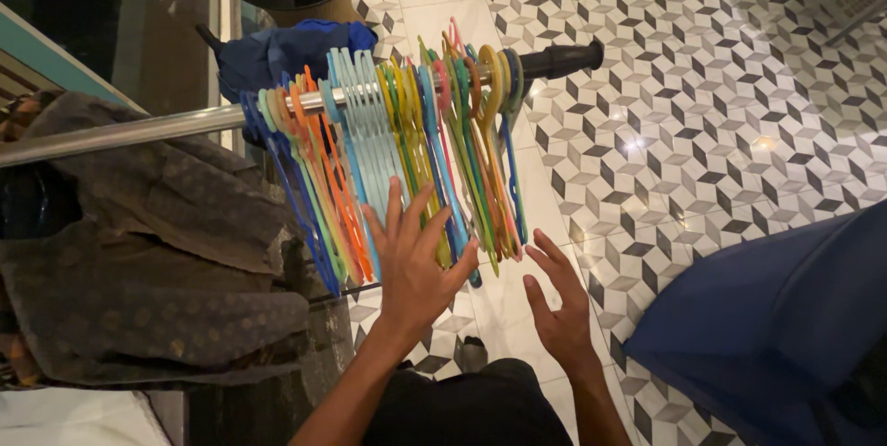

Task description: The person hangs a patterned shirt on a hanger and places it on a clothing rack. They then unfold a white shirt on a table, smooth it out, and place a hanger on it.

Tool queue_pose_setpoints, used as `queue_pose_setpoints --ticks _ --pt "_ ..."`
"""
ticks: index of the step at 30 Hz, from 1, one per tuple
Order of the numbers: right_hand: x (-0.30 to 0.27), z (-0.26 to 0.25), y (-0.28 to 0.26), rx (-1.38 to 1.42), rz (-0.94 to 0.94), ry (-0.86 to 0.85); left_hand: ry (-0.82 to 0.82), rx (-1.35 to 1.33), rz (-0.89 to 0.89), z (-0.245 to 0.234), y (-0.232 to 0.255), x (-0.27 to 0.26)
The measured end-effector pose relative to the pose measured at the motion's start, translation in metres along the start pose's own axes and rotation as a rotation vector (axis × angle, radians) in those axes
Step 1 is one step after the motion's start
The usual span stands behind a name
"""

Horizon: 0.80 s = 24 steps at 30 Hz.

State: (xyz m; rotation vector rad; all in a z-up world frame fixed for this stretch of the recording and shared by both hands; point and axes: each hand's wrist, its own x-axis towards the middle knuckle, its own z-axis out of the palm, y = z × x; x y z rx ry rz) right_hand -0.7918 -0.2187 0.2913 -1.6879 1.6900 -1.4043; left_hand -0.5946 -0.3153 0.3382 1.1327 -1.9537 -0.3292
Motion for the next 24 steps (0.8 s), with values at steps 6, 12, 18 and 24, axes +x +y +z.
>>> queue_pose_setpoints --ticks 6,12,18,24 --pt "-0.007 -0.003 -0.003 0.019 0.008 0.0 0.008 -0.091 -0.02 -0.004 0.005 0.003" --pt "-0.012 -0.002 -0.011 0.018 -0.006 0.006 0.027 -0.175 -0.041 -0.011 0.011 0.003" --pt "-0.014 -0.001 -0.018 -0.009 -0.036 0.06 0.045 -0.274 -0.051 -0.013 0.017 0.006" --pt "-0.012 0.003 -0.02 -0.108 -0.051 0.239 0.042 -0.351 -0.109 -0.016 0.024 0.003"
